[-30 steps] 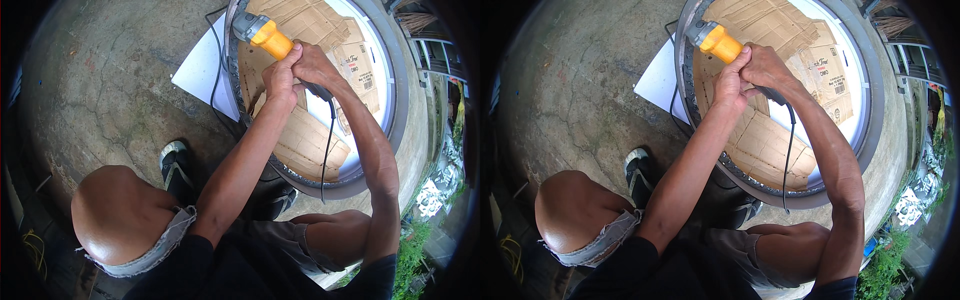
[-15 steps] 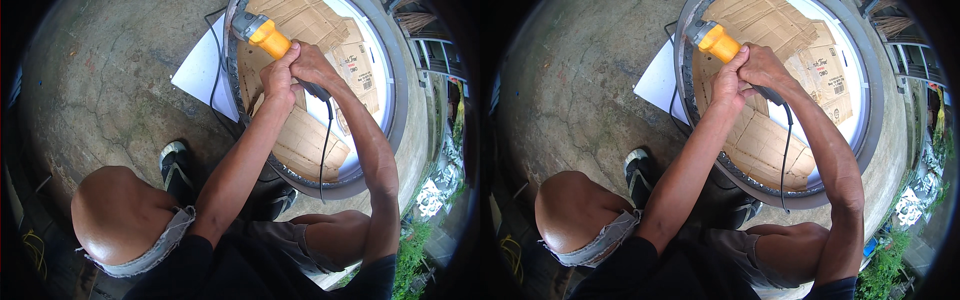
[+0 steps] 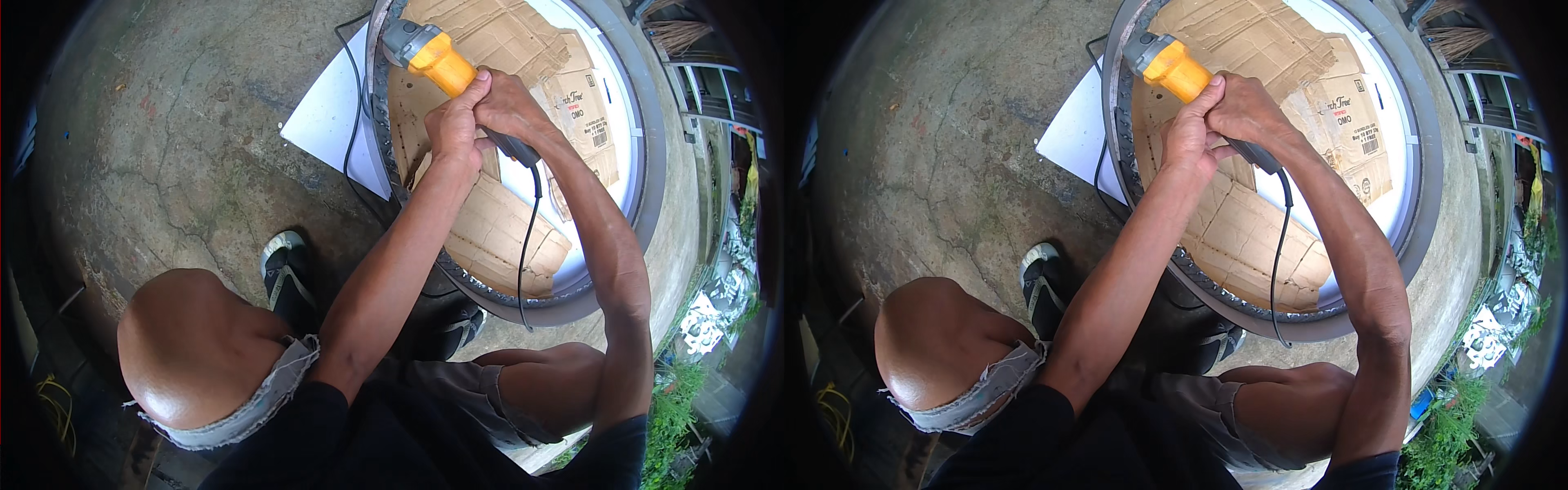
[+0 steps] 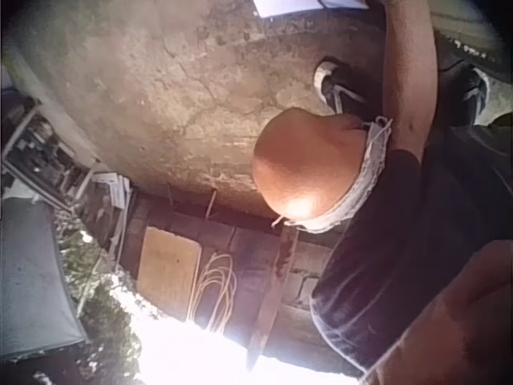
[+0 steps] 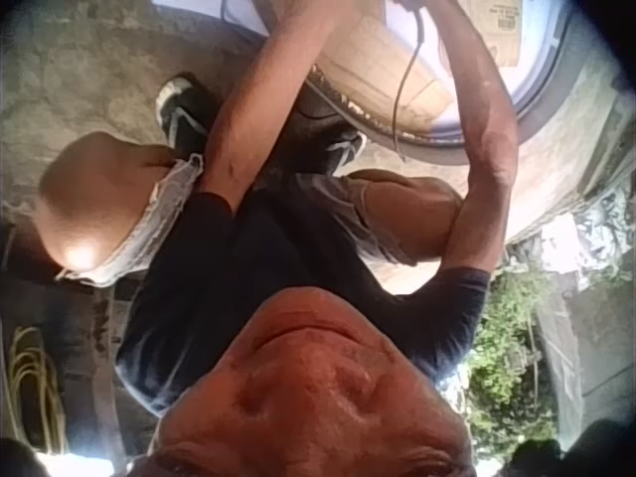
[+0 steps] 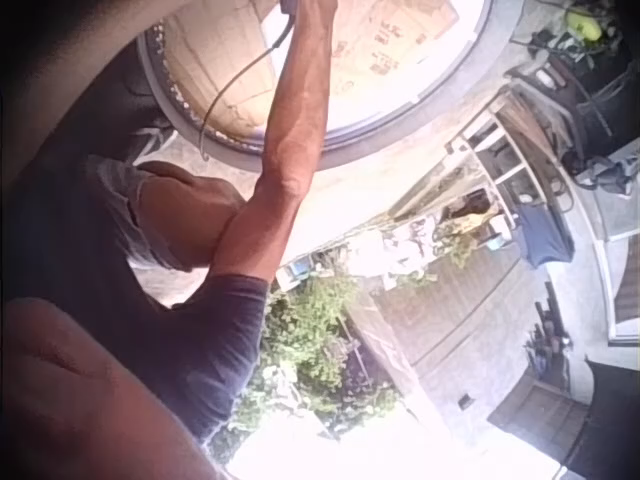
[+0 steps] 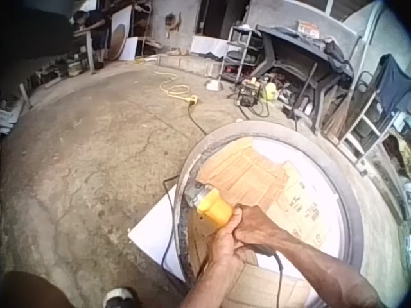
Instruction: Smoothing or cutting a metal ring using an angle grinder.
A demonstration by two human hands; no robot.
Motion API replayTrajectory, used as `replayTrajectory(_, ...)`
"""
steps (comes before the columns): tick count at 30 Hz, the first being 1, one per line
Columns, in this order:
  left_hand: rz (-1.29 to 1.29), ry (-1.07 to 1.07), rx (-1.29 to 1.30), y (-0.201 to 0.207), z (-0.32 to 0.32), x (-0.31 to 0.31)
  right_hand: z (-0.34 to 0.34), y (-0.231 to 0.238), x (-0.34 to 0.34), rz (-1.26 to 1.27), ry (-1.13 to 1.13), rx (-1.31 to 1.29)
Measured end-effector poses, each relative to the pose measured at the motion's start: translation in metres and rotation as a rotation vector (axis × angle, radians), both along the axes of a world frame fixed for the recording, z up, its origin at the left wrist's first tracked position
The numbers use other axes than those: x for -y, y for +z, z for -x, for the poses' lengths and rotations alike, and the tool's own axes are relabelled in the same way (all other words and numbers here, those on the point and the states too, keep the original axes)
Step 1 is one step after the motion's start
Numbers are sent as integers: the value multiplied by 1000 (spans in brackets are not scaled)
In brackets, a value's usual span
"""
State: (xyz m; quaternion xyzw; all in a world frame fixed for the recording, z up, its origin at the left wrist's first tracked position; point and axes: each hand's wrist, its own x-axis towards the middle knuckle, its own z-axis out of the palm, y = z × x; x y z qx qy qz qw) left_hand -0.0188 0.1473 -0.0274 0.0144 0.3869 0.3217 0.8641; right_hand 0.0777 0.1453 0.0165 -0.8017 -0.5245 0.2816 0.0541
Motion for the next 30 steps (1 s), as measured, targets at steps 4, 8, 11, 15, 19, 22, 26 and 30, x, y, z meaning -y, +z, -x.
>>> replayTrajectory(4, 6, 7, 0, -2, 0, -1, 0, 5, -1, 29, 49, -39)
replayTrajectory(8, -91, -49, -18, -3, 4, -2, 1, 4, -3, 11, 33, -27)
replayTrajectory(11, -80, -55, -54, -2, 4, 0, 4, 6, -3, 24, 26, -47)
replayTrajectory(15, -91, -47, -22, -1, 2, -2, 2, 2, -2, 7, -32, -48)
replayTrajectory(19, 0, -5, -74, 1, 0, -1, -2, -2, 0, 53, -13, -80)
replayTrajectory(22, -11, -4, -78, 0, -1, 1, -4, -6, 3, 26, -18, -51)
replayTrajectory(26, -16, 11, -65, -3, -3, 3, -6, -7, 4, -8, -1, -53)
replayTrajectory(30, -86, -51, -40, -7, -2, 1, -3, -7, 3, -25, 10, -31)
